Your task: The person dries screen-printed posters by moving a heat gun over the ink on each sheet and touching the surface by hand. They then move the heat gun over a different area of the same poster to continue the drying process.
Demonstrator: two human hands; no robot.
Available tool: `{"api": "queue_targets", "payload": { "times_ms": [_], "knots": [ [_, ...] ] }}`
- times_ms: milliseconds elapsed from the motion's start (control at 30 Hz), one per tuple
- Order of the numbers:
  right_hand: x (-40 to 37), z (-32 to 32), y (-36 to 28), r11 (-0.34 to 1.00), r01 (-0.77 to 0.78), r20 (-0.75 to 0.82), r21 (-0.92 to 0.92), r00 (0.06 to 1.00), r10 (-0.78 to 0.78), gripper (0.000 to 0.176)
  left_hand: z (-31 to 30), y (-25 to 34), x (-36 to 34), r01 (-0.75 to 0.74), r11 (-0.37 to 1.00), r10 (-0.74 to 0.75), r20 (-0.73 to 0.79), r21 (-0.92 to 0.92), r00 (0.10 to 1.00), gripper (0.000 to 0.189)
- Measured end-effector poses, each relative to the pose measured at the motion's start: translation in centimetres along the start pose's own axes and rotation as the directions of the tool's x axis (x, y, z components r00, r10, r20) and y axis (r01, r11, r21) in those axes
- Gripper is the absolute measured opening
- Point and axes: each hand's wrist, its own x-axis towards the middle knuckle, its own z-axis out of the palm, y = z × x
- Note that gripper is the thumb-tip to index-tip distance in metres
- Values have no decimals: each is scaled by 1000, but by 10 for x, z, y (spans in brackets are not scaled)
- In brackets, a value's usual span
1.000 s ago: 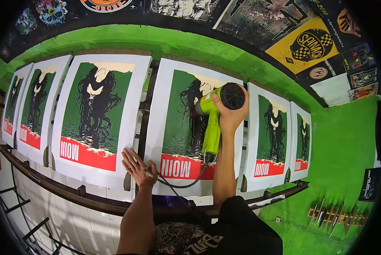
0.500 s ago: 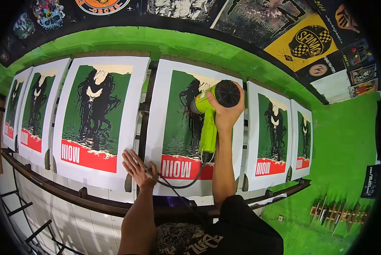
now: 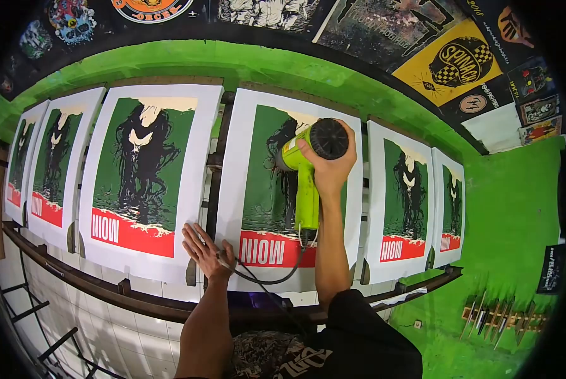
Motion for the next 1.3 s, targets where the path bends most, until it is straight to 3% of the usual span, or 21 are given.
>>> {"api": "queue_targets", "payload": {
  "times_ms": [433, 533, 700, 767, 867, 967, 1000, 1133, 1233, 1300],
  "knots": [
    [-8, -1, -1, 1000, -15, 44, -11, 999, 16, 65, -2, 0, 1, 3, 1000, -3, -4, 3, 1000, 101],
    [-8, -3, -1, 999, -29, 60, 13, 998, 28, 65, -4, 2, 0, 19, 999, -21, 65, 29, 998, 97],
    [-11, -3, -1, 1000, 4, 35, -1, 999, -4, 64, -3, 1, 0, 6, 999, -7, 41, 32, 999, 96],
    [-11, -13, -1, 996, -60, 99, 64, 994, 54, 65, 0, 0, -1, -12, 1000, 12, 1, 13, 1000, 97],
    [-12, -14, -4, 995, -23, -36, -96, 999, 19, 67, 0, 2, -3, -20, 1000, 21, -21, 3, 1000, 99],
    [-10, -30, 3, 998, 41, 39, -44, 998, -39, 69, 0, 2, 0, -15, 1000, 16, -23, 19, 1000, 98],
    [-8, -35, 4, 999, 0, 21, 48, 1000, -1, 69, 0, 2, -1, -20, 1000, 21, -27, 15, 999, 97],
    [-15, -47, 5, 995, 8, -148, -96, 989, -22, 71, 3, 2, -2, -41, 999, 43, -57, 30, 997, 97],
    [-17, -66, 10, 998, -8, -64, 64, 998, 12, 73, 5, 0, -1, -62, 997, 65, -71, 47, 995, 95],
    [-22, -72, 10, 997, -36, -98, 71, 994, 43, 73, 5, 1, -3, -76, 996, 81, -92, 53, 992, 94]
  ]
}}
